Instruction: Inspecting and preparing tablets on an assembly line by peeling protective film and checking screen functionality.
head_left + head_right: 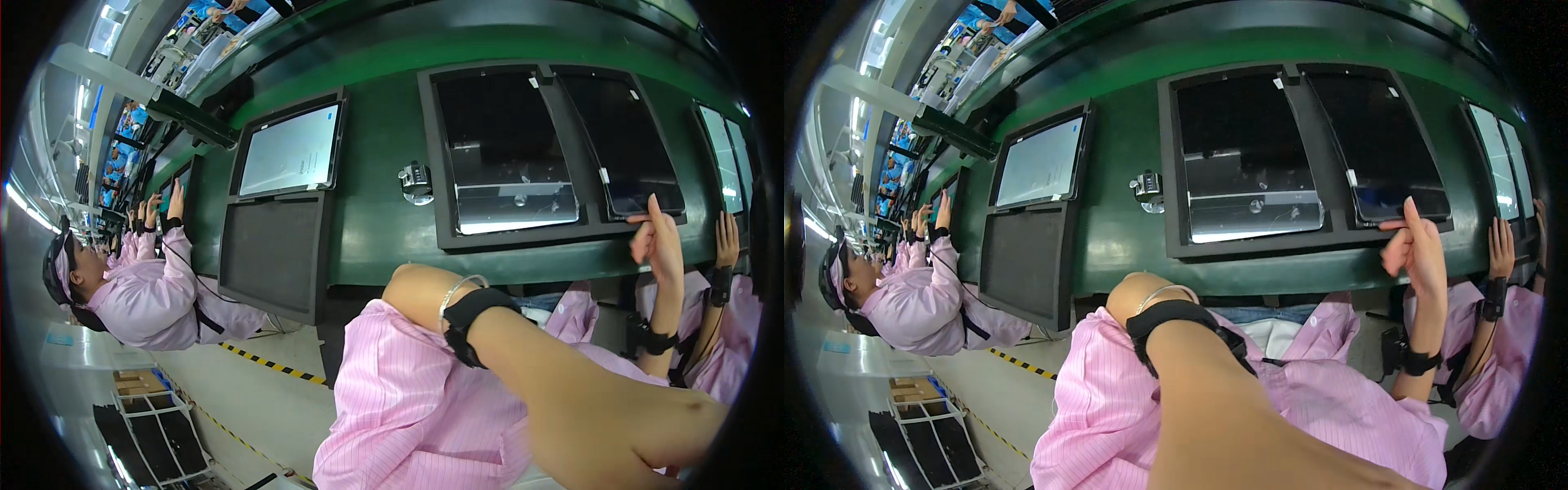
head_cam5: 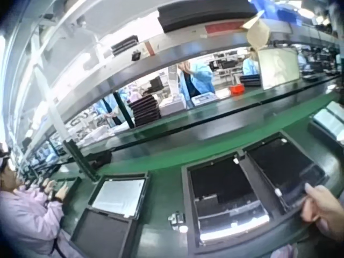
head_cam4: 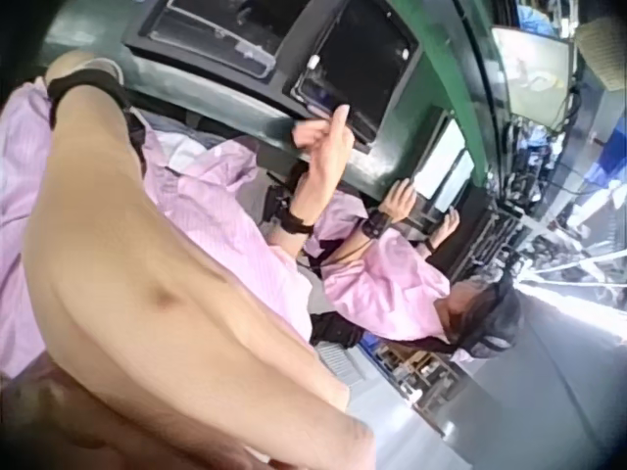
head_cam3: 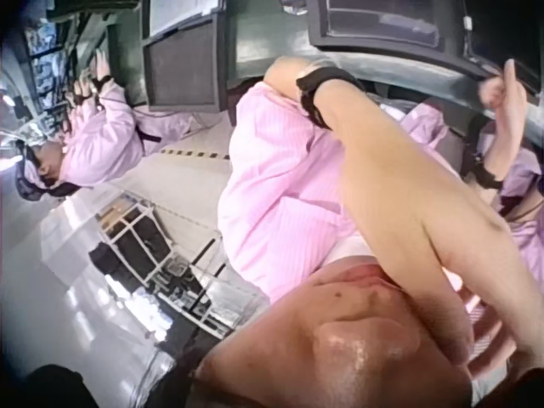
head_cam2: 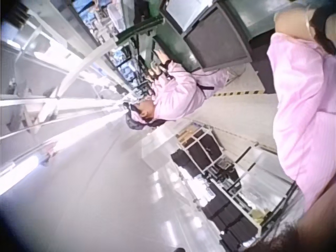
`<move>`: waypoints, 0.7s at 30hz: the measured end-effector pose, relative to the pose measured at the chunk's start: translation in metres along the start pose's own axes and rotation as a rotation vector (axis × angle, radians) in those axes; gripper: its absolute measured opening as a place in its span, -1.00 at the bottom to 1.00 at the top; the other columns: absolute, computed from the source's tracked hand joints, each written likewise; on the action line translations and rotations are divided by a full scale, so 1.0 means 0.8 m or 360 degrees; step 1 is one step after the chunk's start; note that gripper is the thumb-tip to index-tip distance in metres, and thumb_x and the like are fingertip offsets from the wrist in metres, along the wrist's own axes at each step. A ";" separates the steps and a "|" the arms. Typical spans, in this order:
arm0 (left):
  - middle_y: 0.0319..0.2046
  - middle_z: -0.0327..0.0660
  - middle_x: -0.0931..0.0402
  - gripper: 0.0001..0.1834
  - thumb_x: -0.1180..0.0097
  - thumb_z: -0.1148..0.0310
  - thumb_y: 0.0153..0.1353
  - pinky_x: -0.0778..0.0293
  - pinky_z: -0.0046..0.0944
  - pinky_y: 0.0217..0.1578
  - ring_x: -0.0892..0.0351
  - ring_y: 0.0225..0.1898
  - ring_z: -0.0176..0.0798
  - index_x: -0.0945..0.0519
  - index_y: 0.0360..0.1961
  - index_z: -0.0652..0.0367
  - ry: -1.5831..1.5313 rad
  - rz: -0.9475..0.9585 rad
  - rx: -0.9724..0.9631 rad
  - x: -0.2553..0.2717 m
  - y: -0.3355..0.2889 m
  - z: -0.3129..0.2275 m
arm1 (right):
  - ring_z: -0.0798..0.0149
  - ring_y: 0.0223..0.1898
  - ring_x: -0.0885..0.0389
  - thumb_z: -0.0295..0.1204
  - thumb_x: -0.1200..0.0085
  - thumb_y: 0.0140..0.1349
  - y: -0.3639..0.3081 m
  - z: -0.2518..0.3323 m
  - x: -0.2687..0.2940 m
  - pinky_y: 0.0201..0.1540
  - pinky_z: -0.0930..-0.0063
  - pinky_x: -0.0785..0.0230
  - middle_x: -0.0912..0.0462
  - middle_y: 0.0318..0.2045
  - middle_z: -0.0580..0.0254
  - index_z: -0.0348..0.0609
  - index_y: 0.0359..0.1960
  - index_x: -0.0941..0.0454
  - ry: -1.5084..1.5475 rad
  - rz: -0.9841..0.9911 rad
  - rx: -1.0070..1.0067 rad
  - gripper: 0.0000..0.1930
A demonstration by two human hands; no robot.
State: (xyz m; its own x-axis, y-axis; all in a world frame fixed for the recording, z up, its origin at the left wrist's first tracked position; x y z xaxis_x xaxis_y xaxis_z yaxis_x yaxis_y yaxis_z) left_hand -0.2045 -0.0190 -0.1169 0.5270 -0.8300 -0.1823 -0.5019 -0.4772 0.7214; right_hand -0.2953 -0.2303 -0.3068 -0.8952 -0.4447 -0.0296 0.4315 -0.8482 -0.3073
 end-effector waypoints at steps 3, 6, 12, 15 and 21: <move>-0.18 -0.09 -0.55 -0.80 0.00 0.40 0.23 -0.43 -0.21 -0.18 -0.52 -0.18 -0.16 -0.55 -0.21 0.30 -0.0049 0.0016 0.0041 -0.006 -0.002 0.005 | 0.41 -0.99 -0.22 -0.01 0.24 0.40 0.004 0.019 -0.014 -0.93 0.64 -0.01 -0.36 -0.95 0.18 -0.34 -0.70 -0.50 -0.0379 0.0114 0.0125 -0.33; -0.18 -0.10 -0.55 -0.81 -0.02 0.41 0.21 -0.43 -0.20 -0.18 -0.51 -0.17 -0.15 -0.57 -0.23 0.28 -0.0044 0.0048 0.0070 -0.012 -0.005 0.004 | 0.51 -0.95 -0.21 -0.07 0.10 0.37 -0.020 0.032 -0.023 -0.86 0.67 0.01 -0.38 -0.92 0.27 -0.29 -0.70 -0.52 -0.0690 -0.0293 0.0312 -0.42; -0.17 -0.13 -0.55 -0.83 -0.08 0.41 0.16 -0.42 -0.19 -0.18 -0.50 -0.16 -0.13 -0.61 -0.26 0.26 0.0122 0.0006 0.0213 -0.001 -0.021 0.005 | 0.18 -0.35 -0.47 -0.43 -0.38 -0.27 -0.094 0.062 -0.122 -0.37 0.37 -0.38 -0.54 -0.43 0.31 -0.09 -0.34 -0.61 -0.1803 -0.0032 0.1752 -0.65; -0.16 -0.14 -0.55 -0.84 -0.11 0.42 0.14 -0.41 -0.18 -0.18 -0.49 -0.15 -0.12 -0.63 -0.28 0.25 0.0566 -0.0156 0.0368 0.037 -0.051 -0.003 | 0.17 -0.30 -0.46 -0.46 -0.38 -0.27 -0.088 0.069 -0.115 -0.31 0.35 -0.37 -0.53 -0.41 0.32 -0.07 -0.34 -0.62 -0.1755 -0.0209 0.1867 -0.65; -0.35 -0.05 -0.60 -0.86 -0.07 0.44 0.09 -0.44 -0.20 -0.19 -0.55 -0.27 -0.12 -0.59 -0.41 0.31 0.1696 -0.1467 0.0806 0.161 -0.192 -0.059 | 0.19 -0.29 -0.39 -0.40 -0.41 -0.32 -0.068 0.056 -0.104 -0.22 0.27 -0.24 -0.48 -0.39 0.36 0.00 -0.34 -0.64 -0.1599 -0.0151 0.1816 -0.63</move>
State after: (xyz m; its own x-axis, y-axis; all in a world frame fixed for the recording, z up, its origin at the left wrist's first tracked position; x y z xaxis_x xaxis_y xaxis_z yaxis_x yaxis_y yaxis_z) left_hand -0.0273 -0.0390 -0.2193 0.9098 0.2984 0.2885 0.2160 -0.9339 0.2848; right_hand -0.2393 -0.1606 -0.2448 -0.6820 0.0162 0.7311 0.6529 -0.4369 0.6187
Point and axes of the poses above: each hand's wrist, its own y-axis towards the middle knuckle, its own x-axis out of the back of the hand, z = x × y, the point moved 7 cm from there along y, towards the middle knuckle
